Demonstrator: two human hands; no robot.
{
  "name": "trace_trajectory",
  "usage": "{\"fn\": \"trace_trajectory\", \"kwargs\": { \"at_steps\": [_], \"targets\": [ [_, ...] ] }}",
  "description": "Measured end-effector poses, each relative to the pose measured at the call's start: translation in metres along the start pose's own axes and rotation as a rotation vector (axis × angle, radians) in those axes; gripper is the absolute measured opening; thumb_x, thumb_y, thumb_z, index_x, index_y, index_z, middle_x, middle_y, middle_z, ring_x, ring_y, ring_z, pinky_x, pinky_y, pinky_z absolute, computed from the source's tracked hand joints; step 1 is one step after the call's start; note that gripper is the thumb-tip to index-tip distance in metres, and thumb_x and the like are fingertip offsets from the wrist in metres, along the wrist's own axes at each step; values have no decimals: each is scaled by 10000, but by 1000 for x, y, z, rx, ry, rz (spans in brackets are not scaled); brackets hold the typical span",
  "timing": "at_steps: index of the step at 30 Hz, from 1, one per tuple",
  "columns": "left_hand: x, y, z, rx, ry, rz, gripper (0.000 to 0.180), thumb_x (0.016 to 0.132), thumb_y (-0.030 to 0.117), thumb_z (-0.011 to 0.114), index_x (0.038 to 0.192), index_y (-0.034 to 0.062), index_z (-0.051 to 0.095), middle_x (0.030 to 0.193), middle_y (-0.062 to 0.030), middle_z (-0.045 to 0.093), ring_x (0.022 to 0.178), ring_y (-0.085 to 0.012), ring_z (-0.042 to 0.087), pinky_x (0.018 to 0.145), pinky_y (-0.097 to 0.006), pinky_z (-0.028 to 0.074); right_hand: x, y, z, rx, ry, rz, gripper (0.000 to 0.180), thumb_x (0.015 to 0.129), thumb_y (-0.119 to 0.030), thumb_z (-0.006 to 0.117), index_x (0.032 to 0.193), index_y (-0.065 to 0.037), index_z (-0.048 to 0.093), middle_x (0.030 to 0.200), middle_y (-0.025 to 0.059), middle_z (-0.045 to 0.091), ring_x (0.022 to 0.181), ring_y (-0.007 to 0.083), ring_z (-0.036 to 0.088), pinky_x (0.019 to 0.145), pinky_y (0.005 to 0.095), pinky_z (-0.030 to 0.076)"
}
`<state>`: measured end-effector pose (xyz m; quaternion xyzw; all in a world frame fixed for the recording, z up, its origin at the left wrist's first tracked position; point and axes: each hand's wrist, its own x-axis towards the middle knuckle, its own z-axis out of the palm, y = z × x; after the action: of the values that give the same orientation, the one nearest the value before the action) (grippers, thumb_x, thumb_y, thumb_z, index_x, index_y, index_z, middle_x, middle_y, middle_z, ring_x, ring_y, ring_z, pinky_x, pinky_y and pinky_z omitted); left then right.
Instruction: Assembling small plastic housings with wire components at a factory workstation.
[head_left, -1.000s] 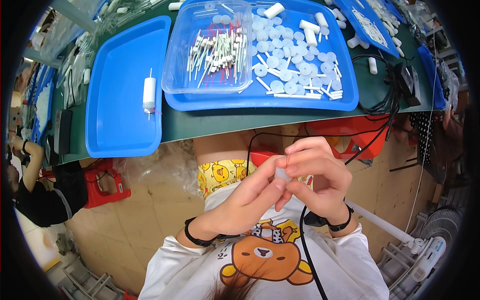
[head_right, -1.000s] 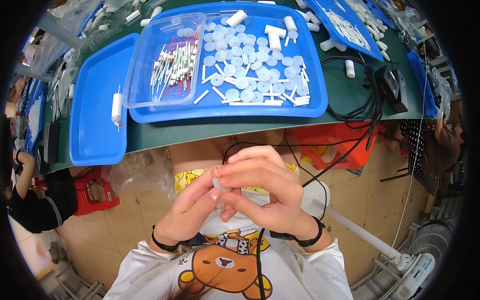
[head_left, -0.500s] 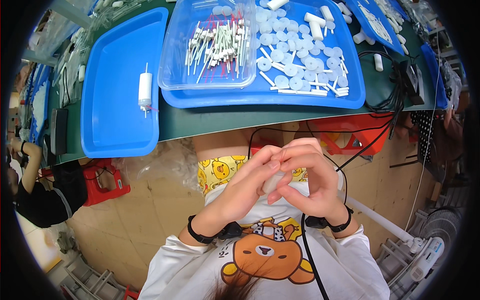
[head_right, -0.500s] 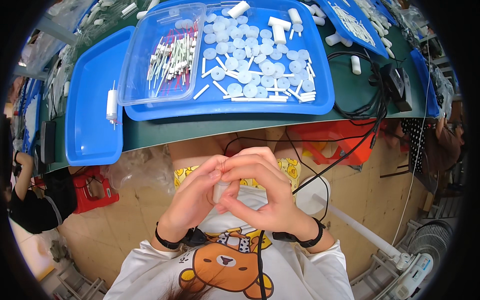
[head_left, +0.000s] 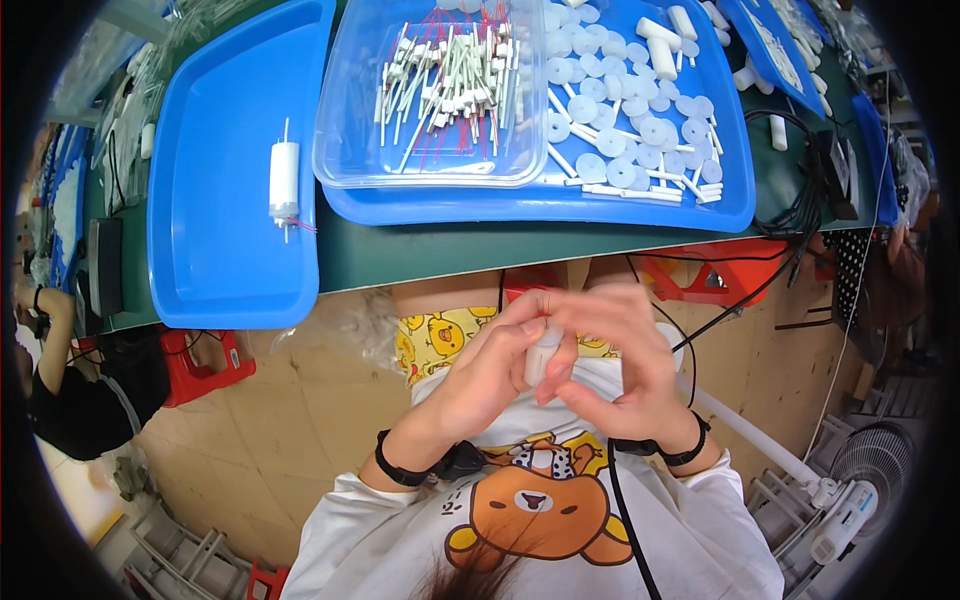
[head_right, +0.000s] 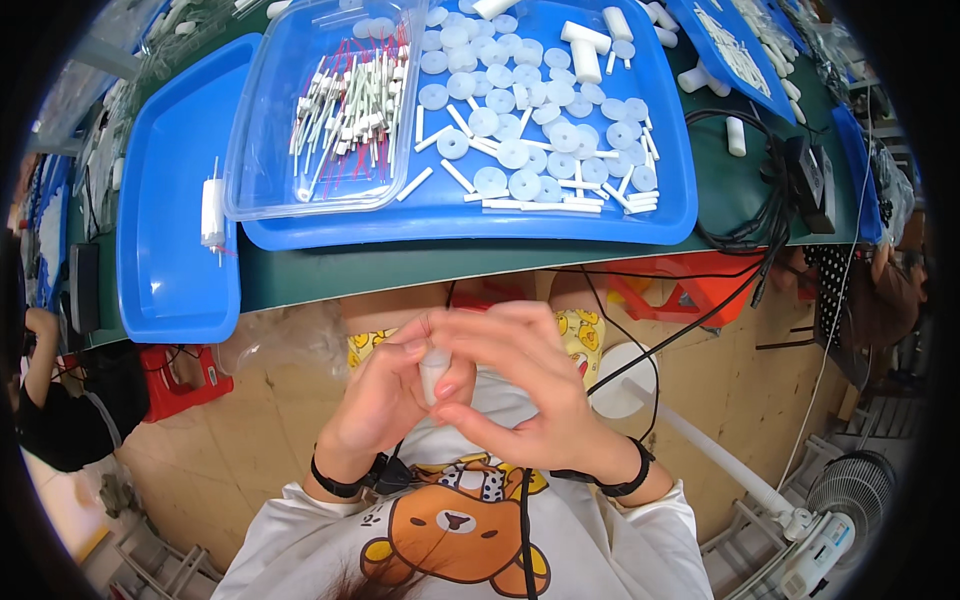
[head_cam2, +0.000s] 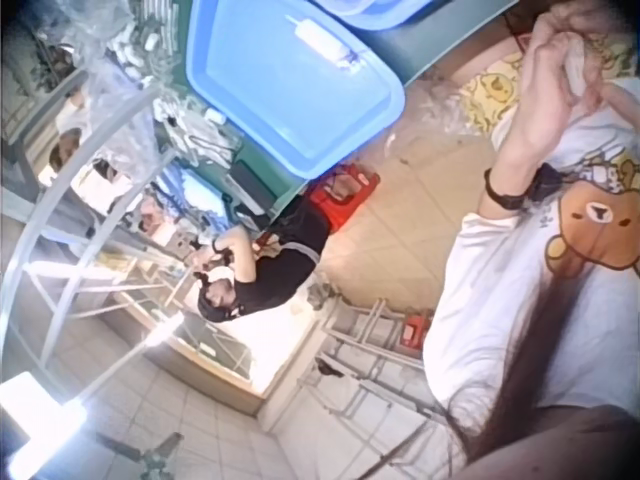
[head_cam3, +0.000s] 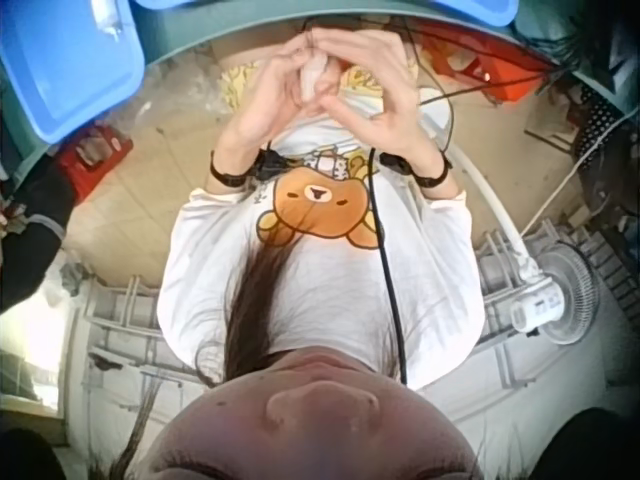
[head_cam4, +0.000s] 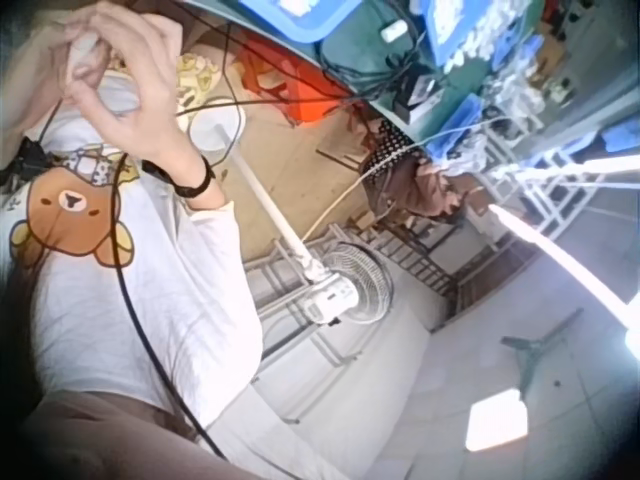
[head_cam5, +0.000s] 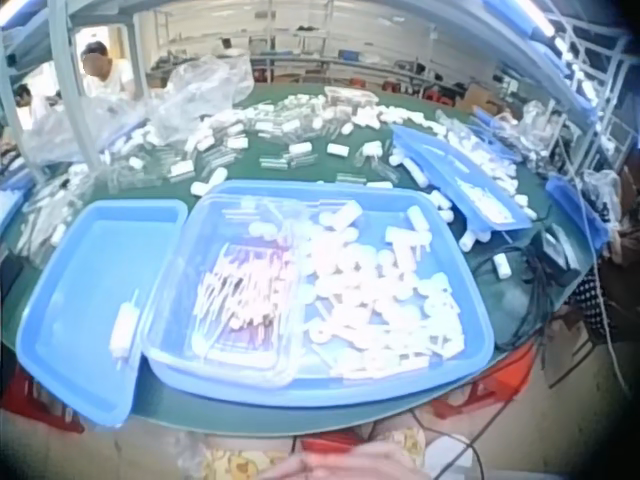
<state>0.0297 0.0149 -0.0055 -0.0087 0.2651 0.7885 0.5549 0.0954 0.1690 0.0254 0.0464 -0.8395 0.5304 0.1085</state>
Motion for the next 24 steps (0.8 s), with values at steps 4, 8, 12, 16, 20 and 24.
{"fn": "trace_trajectory", "kwargs": {
  "at_steps": [4, 8, 12, 16, 20, 24],
  "targets": [
    [1, -2, -3, 49, -91, 75, 328, 954, 247, 330, 1164, 15, 430, 828, -57, 467, 711, -114, 453, 670, -249, 382, -6, 13, -5, 253, 306, 149, 421, 733, 12, 618, 1116, 26, 443, 978, 116, 561, 831, 142, 513, 801, 283, 410],
    [1, -4, -5, 78, -115, 133, 346, 969, 305, 348, 1158, 27, 429, 880, -67, 474, 754, -133, 477, 709, -277, 402, -7, 16, -6, 385, 195, 361, 289, 804, 45, 541, 1085, 22, 477, 962, 100, 567, 840, 130, 511, 793, 265, 411],
    [2, -7, -14, -36, -172, 157, 335, 968, 325, 352, 1141, 46, 420, 857, -62, 477, 752, -142, 477, 694, -284, 405, -11, 16, 1, 348, 37, 382, 282, 802, 7, 583, 1074, 13, 509, 936, 66, 591, 874, 128, 535, 797, 269, 421],
    [2, -5, -15, -153, -194, 55, 328, 956, 350, 372, 1097, 56, 410, 801, -51, 465, 692, -133, 457, 618, -264, 390, -7, 17, 5, 352, -39, 429, 314, 790, -17, 617, 1086, 3, 513, 982, 79, 587, 907, 141, 545, 816, 279, 426],
    [5, -1, -12, -70, -109, -20, 280, 945, 305, 410, 1052, 47, 429, 784, -40, 457, 642, -113, 435, 564, -243, 375, -4, 19, 13, 462, -100, 451, 448, 773, -58, 666, 1166, -21, 454, 1027, 90, 574, 925, 145, 550, 817, 284, 444],
    [4, -7, -13, 2, -87, -59, 200, 957, 228, 410, 1048, 59, 463, 817, -31, 472, 736, -115, 464, 638, -256, 391, 3, 9, 21, 880, -87, 793, 525, 781, -93, 683, 1216, -38, 394, 1020, 74, 554, 920, 122, 543, 713, 237, 478]
  ]
}}
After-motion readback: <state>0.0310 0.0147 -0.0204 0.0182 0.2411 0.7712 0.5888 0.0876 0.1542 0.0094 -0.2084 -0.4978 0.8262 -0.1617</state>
